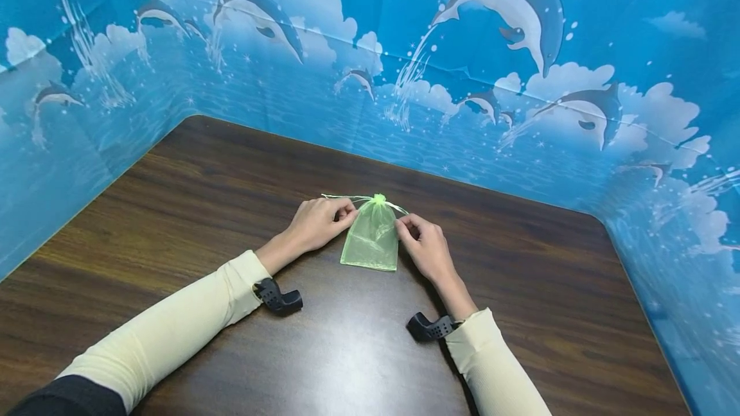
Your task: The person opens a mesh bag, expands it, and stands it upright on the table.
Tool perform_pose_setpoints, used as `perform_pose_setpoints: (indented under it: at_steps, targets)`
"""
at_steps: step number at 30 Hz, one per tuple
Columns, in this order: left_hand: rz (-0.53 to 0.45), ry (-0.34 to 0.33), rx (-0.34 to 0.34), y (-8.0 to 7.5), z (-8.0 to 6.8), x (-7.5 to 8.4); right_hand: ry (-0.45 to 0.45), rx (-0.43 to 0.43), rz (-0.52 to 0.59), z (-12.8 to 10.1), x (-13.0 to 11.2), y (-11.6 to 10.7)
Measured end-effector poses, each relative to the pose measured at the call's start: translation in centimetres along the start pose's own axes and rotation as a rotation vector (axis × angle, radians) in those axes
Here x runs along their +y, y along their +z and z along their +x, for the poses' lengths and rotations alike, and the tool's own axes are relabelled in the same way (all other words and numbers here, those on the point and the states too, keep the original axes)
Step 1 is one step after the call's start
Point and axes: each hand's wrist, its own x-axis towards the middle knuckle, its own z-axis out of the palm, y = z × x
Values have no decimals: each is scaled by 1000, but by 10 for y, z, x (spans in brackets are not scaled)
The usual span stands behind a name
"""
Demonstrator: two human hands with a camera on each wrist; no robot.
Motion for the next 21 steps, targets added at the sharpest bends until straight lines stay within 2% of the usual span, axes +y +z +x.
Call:
perform_pose_setpoints:
  at_steps: [7,14,21]
  targets:
    - [-33,4,-21,-1,0,-1,-1,-2,-4,1,-1,2]
    - [-52,-16,-12,-2,2,-1,-14,-17,-15,2,-1,0]
    - [-73,-8,-18,-3,-2,-2,-27,-30,-10,-2,0,1]
